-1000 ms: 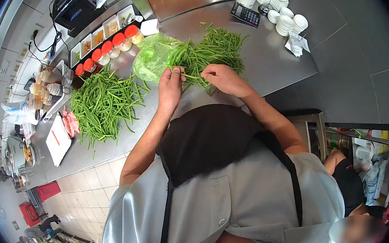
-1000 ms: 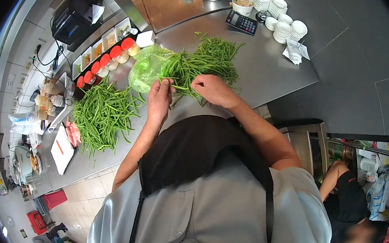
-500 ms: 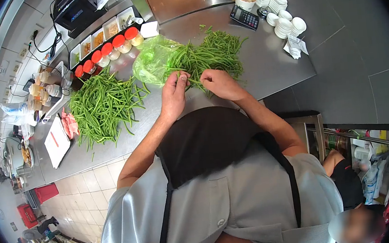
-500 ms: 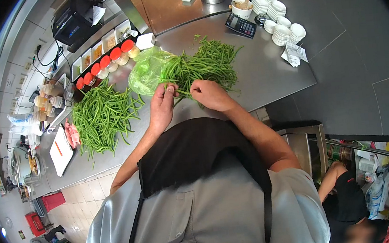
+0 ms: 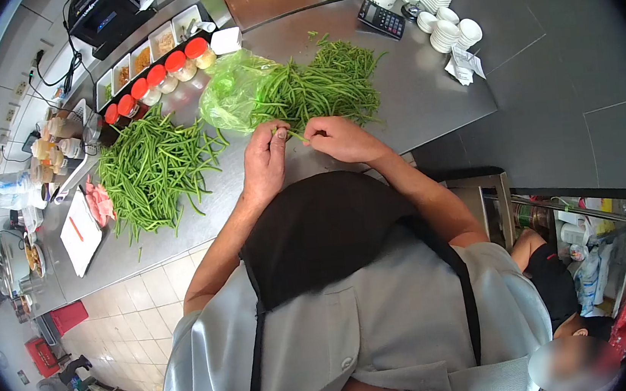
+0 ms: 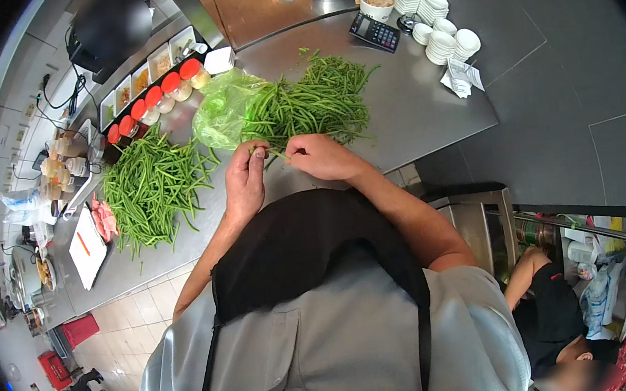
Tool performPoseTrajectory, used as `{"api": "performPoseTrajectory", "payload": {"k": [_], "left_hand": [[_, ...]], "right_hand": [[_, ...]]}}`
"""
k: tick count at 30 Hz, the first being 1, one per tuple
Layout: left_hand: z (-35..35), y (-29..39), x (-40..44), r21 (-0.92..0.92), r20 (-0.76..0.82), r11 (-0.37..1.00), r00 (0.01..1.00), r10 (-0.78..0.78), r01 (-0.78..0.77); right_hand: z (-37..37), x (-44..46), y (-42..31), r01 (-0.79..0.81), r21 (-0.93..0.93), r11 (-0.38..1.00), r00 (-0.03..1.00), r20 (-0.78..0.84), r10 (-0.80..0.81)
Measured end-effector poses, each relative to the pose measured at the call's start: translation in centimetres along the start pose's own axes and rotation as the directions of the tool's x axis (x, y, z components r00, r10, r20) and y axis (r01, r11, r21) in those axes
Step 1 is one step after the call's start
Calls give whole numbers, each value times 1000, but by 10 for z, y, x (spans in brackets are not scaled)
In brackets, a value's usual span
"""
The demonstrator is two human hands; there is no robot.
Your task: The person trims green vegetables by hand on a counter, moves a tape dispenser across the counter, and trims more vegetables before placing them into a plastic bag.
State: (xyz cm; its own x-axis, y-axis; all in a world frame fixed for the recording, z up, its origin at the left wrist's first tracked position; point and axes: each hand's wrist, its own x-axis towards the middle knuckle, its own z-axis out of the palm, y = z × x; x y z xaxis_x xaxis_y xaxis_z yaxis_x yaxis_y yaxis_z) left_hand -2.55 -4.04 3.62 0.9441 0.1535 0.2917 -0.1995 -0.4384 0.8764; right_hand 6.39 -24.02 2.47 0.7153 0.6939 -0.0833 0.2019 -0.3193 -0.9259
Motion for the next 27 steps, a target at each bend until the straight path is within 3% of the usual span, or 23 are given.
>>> {"api": "performPoseTrajectory", "payload": {"k": [4,7,10,11,12,13,14,16,17,19,22,23,24,25,26,27], "left_hand": [[0,8,-2,100,-6,992,997,78,-77],[2,13,-2,122,11,991,998,56,-57],[13,-5,-2,22,-17,997,997,72,-72],[16,-8,-3,-152,-36,987,997,-65,59],[17,-3,-3,-319,-31,930,979,-201,181],[19,1,-1,-474,-1,831,943,-332,291],[23,0,2,-533,-36,798,936,-351,279],[17,2,10,-571,-90,763,900,-425,303],[8,0,15,-589,-122,747,880,-460,309],[-26,-16,25,-495,-274,838,873,-402,230],[-107,-28,40,-243,-471,918,790,-393,313],[-139,-41,45,-110,-492,926,789,-367,362],[-164,-52,44,16,-502,912,792,-348,410],[-181,-63,35,359,-567,841,811,-148,404],[-193,-77,30,650,-550,656,833,56,385],[-203,-81,30,856,-458,380,857,238,352]], "right_hand": [[-7,-3,-10,-26,-1,1000,998,55,26],[-6,1,6,42,11,999,999,8,-42],[-10,7,19,10,105,994,999,-42,-6],[-14,12,30,-113,416,902,994,49,102],[-19,18,36,-239,670,703,971,167,170],[-23,20,43,-295,742,602,956,220,196],[-27,22,50,-348,799,490,936,272,222],[-43,23,39,-332,707,624,941,208,265],[-56,24,37,-233,519,822,968,42,247],[-91,25,46,-55,5,998,974,-220,55],[-150,45,100,-166,-181,969,880,-470,63],[-174,53,144,26,-447,894,855,-453,-252],[-185,46,139,-190,-533,824,847,-513,-136],[-193,47,160,-181,-568,803,844,-509,-170],[-202,51,178,-177,-606,776,835,-510,-208],[-208,52,184,-174,-615,769,837,-504,-214]]}}
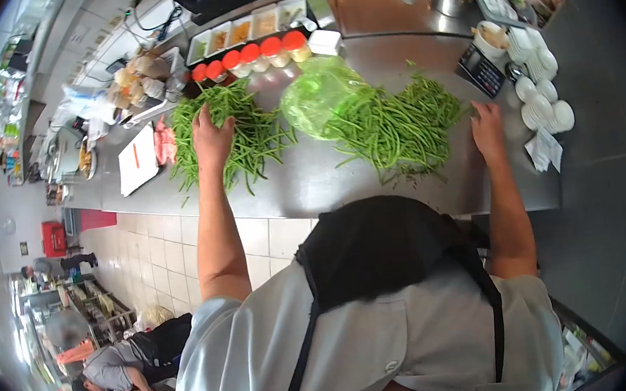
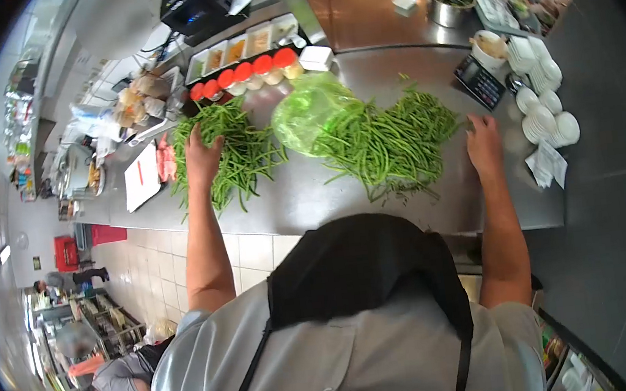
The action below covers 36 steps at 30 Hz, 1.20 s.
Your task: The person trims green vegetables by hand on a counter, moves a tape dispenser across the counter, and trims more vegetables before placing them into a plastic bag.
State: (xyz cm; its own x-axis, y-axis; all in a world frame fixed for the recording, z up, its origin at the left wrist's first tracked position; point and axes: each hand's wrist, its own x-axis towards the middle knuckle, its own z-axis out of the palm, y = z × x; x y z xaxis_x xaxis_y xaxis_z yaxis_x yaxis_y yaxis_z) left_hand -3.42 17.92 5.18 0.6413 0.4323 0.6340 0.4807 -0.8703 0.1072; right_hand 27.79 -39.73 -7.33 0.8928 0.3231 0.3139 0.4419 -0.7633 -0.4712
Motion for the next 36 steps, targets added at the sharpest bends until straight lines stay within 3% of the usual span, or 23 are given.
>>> {"api": "performPoseTrajectory", "payload": {"k": [1,5,6,7,10,12,14,17,20,23,26,32,36], "left_hand": [[-23,19,3,-43,71,989,988,-135,138],[-17,65,-38,-212,146,977,989,-2,33],[-19,88,-51,-337,280,937,960,6,92],[0,100,-75,-372,266,927,962,64,41],[-12,175,-101,-588,405,796,904,138,142],[-30,216,-97,-647,493,746,832,255,155],[-55,248,-79,-748,476,651,787,393,128],[-90,279,-51,-753,598,594,671,438,283],[-90,297,-46,-779,550,583,700,455,233],[-59,295,-65,-830,359,558,780,513,15],[-77,297,-65,-763,428,646,771,472,28],[-80,294,-63,-719,444,695,754,484,-23],[-79,291,-64,-776,427,631,743,516,7]], "right_hand": [[0,-1,6,3,-8,1000,1000,-1,-3],[5,-15,-10,-107,10,994,994,33,106],[8,-21,-9,-109,112,988,994,25,107],[11,-24,-3,-108,211,972,994,10,109],[-2,-38,-15,-210,521,827,972,22,233],[-21,-52,-35,-196,598,777,974,31,222],[-41,-54,-68,-160,648,745,986,69,151],[-82,-62,-144,-101,656,748,985,173,-18],[-93,-61,-188,67,706,705,961,143,-235],[-90,-62,-203,29,751,660,952,182,-248],[-87,-65,-202,102,716,691,953,128,-273],[-79,-72,-200,135,686,715,955,101,-278],[-81,-75,-204,116,701,704,949,131,-286]]}}
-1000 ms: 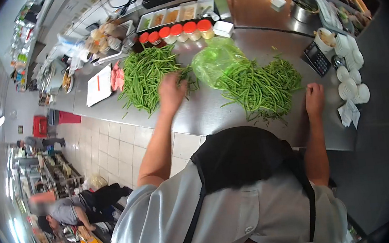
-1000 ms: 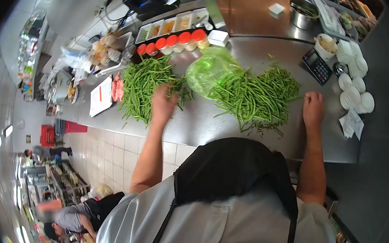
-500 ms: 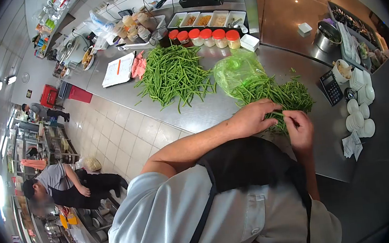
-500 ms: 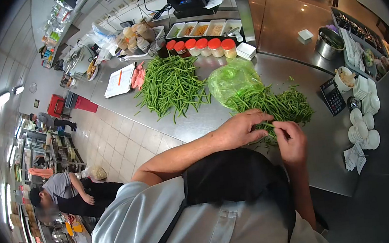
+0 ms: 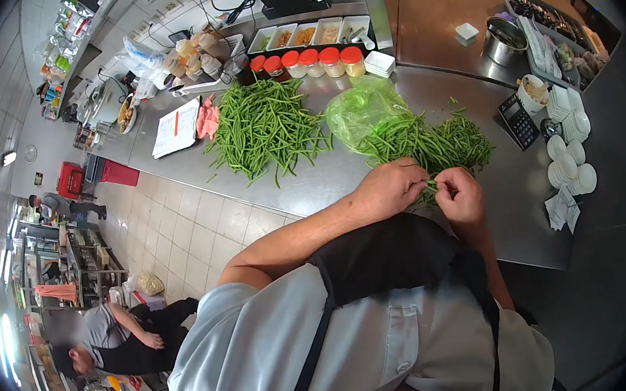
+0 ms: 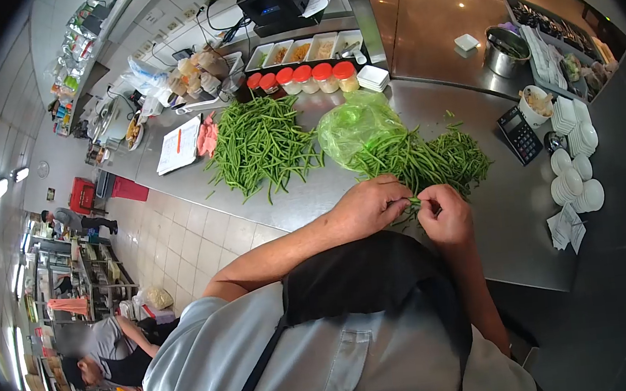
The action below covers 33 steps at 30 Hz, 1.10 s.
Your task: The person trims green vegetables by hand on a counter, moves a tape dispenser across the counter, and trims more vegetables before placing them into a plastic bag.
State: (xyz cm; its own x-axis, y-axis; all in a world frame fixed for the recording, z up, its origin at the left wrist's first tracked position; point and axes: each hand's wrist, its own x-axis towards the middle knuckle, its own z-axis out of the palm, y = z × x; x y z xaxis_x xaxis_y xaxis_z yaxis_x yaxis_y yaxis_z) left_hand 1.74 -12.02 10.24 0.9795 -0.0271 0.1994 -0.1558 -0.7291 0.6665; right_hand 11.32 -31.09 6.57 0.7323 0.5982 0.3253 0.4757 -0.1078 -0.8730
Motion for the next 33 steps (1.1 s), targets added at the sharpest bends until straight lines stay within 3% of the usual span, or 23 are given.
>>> {"api": "performPoseTrajectory", "payload": {"k": [1,3,5,6,8,9,12,13,16,22,28,31,33], "left_hand": [[0,0,-1,-46,1,999,1000,10,-10],[5,-5,-3,-131,-10,990,998,54,-55],[14,-20,-2,-182,-61,976,992,113,-123],[14,-21,-3,-234,-81,970,996,41,-59],[15,-21,-5,-343,-119,938,988,-102,56],[14,-20,-3,-643,85,708,946,-313,292],[25,-40,-2,-850,63,474,937,-343,231],[24,-38,-1,-848,49,480,934,-354,226],[19,-38,-5,-890,59,405,933,-355,210],[13,-42,-16,-962,170,126,894,-414,242],[10,-42,-29,-979,151,74,924,-350,188],[10,-42,-34,-979,182,34,941,-285,200],[11,-52,-41,-977,203,15,948,-247,213]], "right_hand": [[0,-1,7,-170,161,972,984,88,158],[-2,-5,28,-507,417,754,858,326,396],[-3,-9,32,-567,517,642,823,390,412],[0,-7,32,-591,559,581,806,432,404],[6,-5,33,-397,371,840,915,231,330],[8,-4,32,-292,241,926,955,132,266],[26,-5,30,-178,350,920,983,100,153],[15,-4,27,-283,208,936,943,237,232],[12,-8,27,-447,287,847,876,331,350],[9,-20,25,-490,262,831,851,351,391],[15,-20,24,-378,76,923,910,212,355],[19,-15,37,-601,557,573,792,322,518],[18,-10,45,-540,791,286,779,342,525]]}}
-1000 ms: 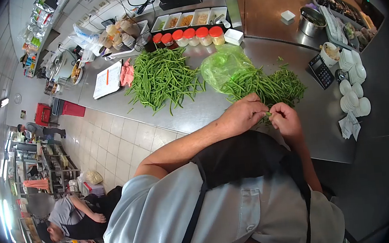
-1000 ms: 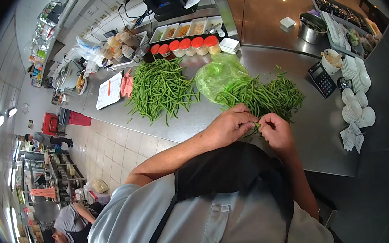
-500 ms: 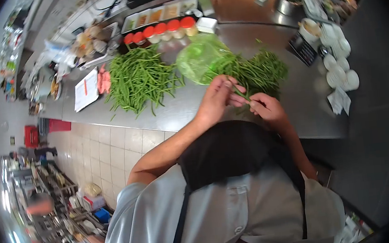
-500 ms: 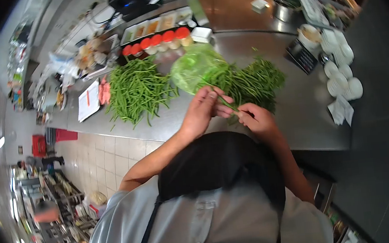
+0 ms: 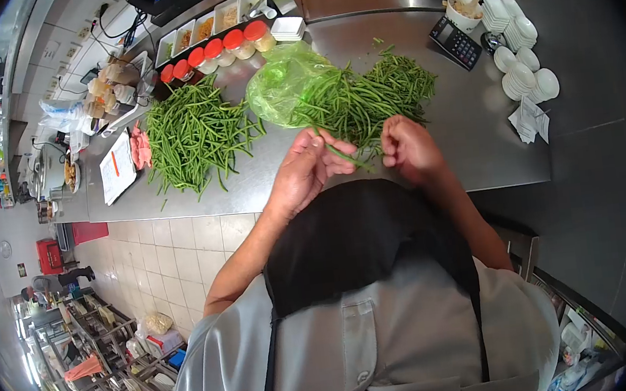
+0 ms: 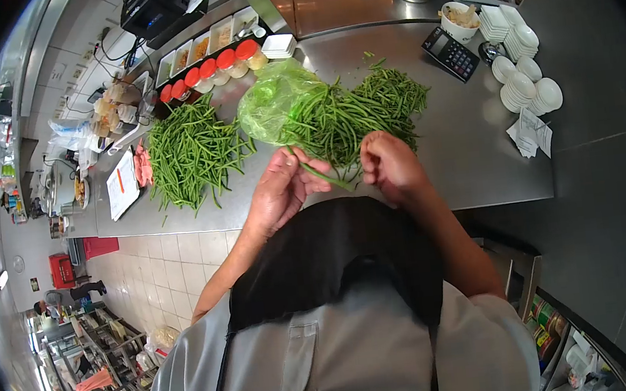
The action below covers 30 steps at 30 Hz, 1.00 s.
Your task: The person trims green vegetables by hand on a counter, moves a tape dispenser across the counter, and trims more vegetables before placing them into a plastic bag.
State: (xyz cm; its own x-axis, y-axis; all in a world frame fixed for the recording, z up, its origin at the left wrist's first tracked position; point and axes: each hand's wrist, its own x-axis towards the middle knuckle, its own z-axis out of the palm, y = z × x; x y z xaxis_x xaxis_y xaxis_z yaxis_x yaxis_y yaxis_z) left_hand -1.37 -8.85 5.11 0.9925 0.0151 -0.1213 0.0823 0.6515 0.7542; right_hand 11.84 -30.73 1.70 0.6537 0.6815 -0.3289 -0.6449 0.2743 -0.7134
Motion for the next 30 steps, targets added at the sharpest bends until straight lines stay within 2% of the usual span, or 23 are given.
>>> {"api": "performPoseTrajectory", "payload": {"k": [1,2,3,4,5,7,8,9,10,13,15,17,20,23,26,29,30], "left_hand": [[-3,4,-1,63,-45,998,999,30,-27],[-6,12,-2,127,-86,991,994,62,-51],[-10,21,-3,192,-125,979,987,97,-72],[-17,36,-4,435,-186,897,967,176,-80],[-28,53,-6,650,-224,758,938,266,-60],[-66,81,-3,794,-314,608,851,422,-9],[-56,92,0,906,-350,399,782,517,142],[-47,105,2,935,-348,172,707,616,310],[-69,104,10,877,-8,-314,664,748,363],[-91,91,34,906,12,-370,862,507,205],[-82,57,60,954,155,-297,916,369,-42],[-64,27,75,914,160,-405,943,293,-29],[-81,-1,93,861,173,-508,936,306,7],[-83,0,88,835,181,-549,932,313,22],[-59,8,72,898,227,-438,897,379,-42],[-24,12,58,910,244,-409,887,392,-69],[-14,13,54,909,264,-405,885,383,-95]], "right_hand": [[-3,4,-3,-8,187,982,1000,2,8],[-9,6,-7,14,159,987,1000,4,-14],[-12,6,-13,47,-37,998,999,-19,-48],[-13,5,-21,73,-232,970,996,-34,-84],[-16,2,-25,89,-417,905,992,-43,-117],[-23,0,-19,194,-651,734,952,-55,-300],[-26,0,-16,231,-749,621,921,-37,-387],[-30,1,-12,225,-760,609,921,-38,-387],[-34,0,-7,220,-770,599,922,-37,-385],[-42,1,10,217,-782,584,943,14,-332],[-40,-3,13,214,-803,557,959,64,-277],[-30,-7,11,213,-836,505,969,114,-221],[-23,-13,7,218,-830,513,965,107,-238],[-28,-14,4,231,-867,441,957,120,-266],[-17,-13,-4,257,-855,451,934,100,-342],[3,-3,-9,367,-812,454,883,151,-444],[11,1,-12,360,-830,427,884,157,-441]]}}
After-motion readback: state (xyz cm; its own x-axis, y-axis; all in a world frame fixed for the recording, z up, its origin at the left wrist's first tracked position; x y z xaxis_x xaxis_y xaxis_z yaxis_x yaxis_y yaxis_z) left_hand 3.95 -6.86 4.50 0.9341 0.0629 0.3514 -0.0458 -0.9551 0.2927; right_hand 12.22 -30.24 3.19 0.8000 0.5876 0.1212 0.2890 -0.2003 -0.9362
